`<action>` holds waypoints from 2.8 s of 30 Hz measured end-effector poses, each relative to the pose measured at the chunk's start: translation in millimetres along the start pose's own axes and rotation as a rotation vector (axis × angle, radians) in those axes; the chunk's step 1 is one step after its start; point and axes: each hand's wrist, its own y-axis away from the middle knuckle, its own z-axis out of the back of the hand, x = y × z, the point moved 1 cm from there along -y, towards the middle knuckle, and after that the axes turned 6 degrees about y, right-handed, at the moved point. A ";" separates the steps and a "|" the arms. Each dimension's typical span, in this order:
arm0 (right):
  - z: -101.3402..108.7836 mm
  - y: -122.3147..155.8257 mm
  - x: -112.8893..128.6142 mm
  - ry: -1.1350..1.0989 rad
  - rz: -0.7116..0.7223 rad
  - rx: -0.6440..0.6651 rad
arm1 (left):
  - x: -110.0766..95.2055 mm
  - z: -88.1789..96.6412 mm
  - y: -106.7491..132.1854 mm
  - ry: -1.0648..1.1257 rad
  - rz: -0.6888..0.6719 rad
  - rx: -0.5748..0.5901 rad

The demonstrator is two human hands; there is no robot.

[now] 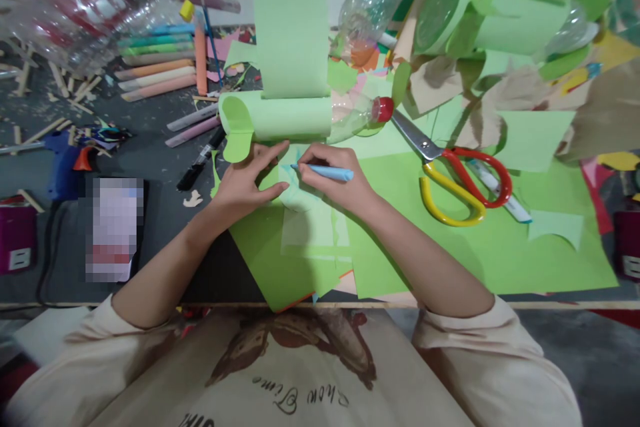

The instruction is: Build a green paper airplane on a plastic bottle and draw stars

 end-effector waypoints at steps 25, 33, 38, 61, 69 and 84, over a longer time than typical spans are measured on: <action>-0.3 -0.5 0.9 -0.045 -0.033 0.076 | -0.7 1.0 -0.3 -0.004 0.013 0.001; -0.7 -0.8 3.5 -0.044 -0.052 0.065 | -3.3 2.7 -0.1 -0.011 0.004 0.010; -0.5 -0.8 2.4 -0.046 -0.046 0.048 | -1.4 1.3 -0.2 -0.006 0.011 0.013; 0.1 -0.3 -0.8 -0.016 -0.034 0.020 | -1.8 0.8 -0.9 -0.031 0.011 0.022; -0.9 0.2 1.0 -0.045 -0.035 0.019 | 1.6 0.1 0.1 0.001 -0.032 -0.013; -0.9 -0.5 1.0 -0.020 -0.045 -0.003 | 3.0 -1.8 0.4 0.016 -0.025 -0.021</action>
